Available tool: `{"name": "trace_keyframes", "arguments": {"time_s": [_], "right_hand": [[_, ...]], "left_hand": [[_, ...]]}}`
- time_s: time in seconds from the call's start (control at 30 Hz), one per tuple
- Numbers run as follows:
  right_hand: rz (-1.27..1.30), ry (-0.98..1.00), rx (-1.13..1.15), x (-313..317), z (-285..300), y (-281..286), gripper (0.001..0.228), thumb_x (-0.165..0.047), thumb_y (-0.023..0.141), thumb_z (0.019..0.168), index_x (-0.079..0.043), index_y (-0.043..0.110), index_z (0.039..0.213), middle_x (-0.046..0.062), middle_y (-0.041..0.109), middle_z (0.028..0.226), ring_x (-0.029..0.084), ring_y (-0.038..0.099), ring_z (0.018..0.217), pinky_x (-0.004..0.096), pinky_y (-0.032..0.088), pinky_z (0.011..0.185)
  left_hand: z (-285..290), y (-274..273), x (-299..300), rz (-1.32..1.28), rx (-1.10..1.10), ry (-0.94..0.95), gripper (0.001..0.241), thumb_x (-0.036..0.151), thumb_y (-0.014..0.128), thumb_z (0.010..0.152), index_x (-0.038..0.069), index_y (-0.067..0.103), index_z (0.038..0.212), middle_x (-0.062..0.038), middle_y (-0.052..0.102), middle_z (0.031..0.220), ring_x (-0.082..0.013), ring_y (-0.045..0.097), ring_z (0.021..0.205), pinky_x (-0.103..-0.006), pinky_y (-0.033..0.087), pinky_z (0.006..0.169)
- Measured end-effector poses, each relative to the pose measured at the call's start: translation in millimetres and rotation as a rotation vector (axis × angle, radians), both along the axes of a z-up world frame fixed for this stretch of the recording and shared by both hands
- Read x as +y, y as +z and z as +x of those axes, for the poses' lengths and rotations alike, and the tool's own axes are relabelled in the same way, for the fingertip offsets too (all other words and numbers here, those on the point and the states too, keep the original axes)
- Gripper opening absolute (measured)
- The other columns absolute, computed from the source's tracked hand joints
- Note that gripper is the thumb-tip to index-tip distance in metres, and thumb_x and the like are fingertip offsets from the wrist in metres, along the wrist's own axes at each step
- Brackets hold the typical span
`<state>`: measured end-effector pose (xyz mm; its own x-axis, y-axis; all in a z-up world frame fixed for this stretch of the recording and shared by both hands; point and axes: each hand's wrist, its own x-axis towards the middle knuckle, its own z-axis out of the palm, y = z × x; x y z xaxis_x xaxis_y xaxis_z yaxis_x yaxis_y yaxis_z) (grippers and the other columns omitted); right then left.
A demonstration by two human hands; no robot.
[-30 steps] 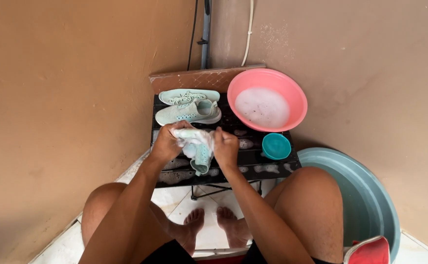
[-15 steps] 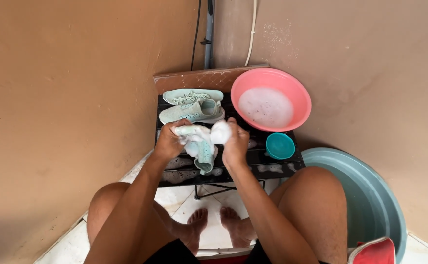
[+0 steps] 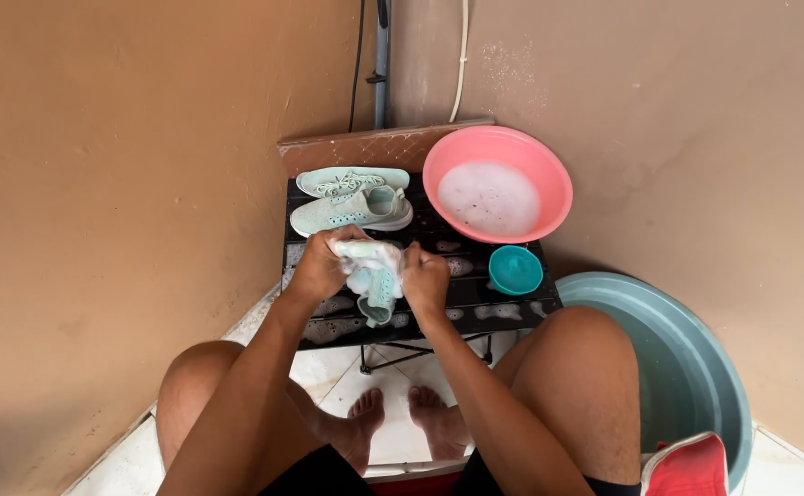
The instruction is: The person scrubs a light green sneaker with a soapy white cloth, focusing on the upper and sides. They then rinse the shoe by pouring water from a blue cup and continue scrubbing the surface.
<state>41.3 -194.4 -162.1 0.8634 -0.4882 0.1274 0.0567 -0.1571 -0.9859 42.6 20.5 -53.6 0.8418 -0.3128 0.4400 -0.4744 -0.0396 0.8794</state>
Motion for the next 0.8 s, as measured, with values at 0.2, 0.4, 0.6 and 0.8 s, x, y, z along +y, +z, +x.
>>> {"name": "trace_keyframes", "arguments": {"time_s": [0.2, 0.4, 0.6, 0.8], "right_hand": [[0.133, -0.064, -0.099, -20.6, 7.1, 29.8, 0.048, -0.034, 0.078, 0.114, -0.013, 0.085, 0.071, -0.004, 0.072, 0.061, 0.009, 0.069, 0.07, 0.038, 0.064, 0.074], [0.122, -0.041, 0.052, -11.5, 17.6, -49.5, 0.049, -0.034, 0.078, 0.116, -0.011, 0.094, 0.076, 0.015, 0.078, 0.061, 0.029, 0.084, 0.066, 0.048, 0.063, 0.059], [0.528, -0.098, -0.046, 5.1, -19.8, 80.2, 0.029, -0.026, 0.082, 0.108, 0.0, 0.094, 0.11, 0.008, 0.083, 0.09, 0.018, 0.08, 0.087, 0.047, 0.07, 0.087], [0.11, -0.024, -0.014, -9.3, 9.2, -23.2, 0.041, -0.026, 0.081, 0.113, -0.013, 0.094, 0.076, 0.01, 0.077, 0.061, 0.019, 0.075, 0.063, 0.045, 0.064, 0.068]], "left_hand": [[-7.3, 2.0, 1.0, 0.026, -0.02, 0.009, 0.018, 0.008, 0.085, 0.097, 0.004, 0.089, 0.114, -0.018, 0.094, 0.102, -0.0227, 0.081, 0.099, -0.0451, 0.065, 0.086], [-13.1, 3.5, -4.2, -0.025, -0.011, -0.018, 0.019, 0.017, 0.091, 0.101, 0.003, 0.092, 0.113, -0.02, 0.093, 0.1, -0.023, 0.08, 0.093, -0.0445, 0.066, 0.085], [-1.3, -3.5, 3.4, -0.042, -0.017, 0.004, 0.022, 0.0, 0.089, 0.094, 0.004, 0.094, 0.116, -0.016, 0.093, 0.098, -0.0187, 0.081, 0.095, -0.0399, 0.065, 0.084], [-18.0, 16.7, -7.6, -0.035, -0.018, -0.015, 0.018, 0.004, 0.094, 0.095, -0.001, 0.091, 0.112, -0.024, 0.094, 0.104, -0.0286, 0.084, 0.093, -0.0472, 0.067, 0.085]]}}
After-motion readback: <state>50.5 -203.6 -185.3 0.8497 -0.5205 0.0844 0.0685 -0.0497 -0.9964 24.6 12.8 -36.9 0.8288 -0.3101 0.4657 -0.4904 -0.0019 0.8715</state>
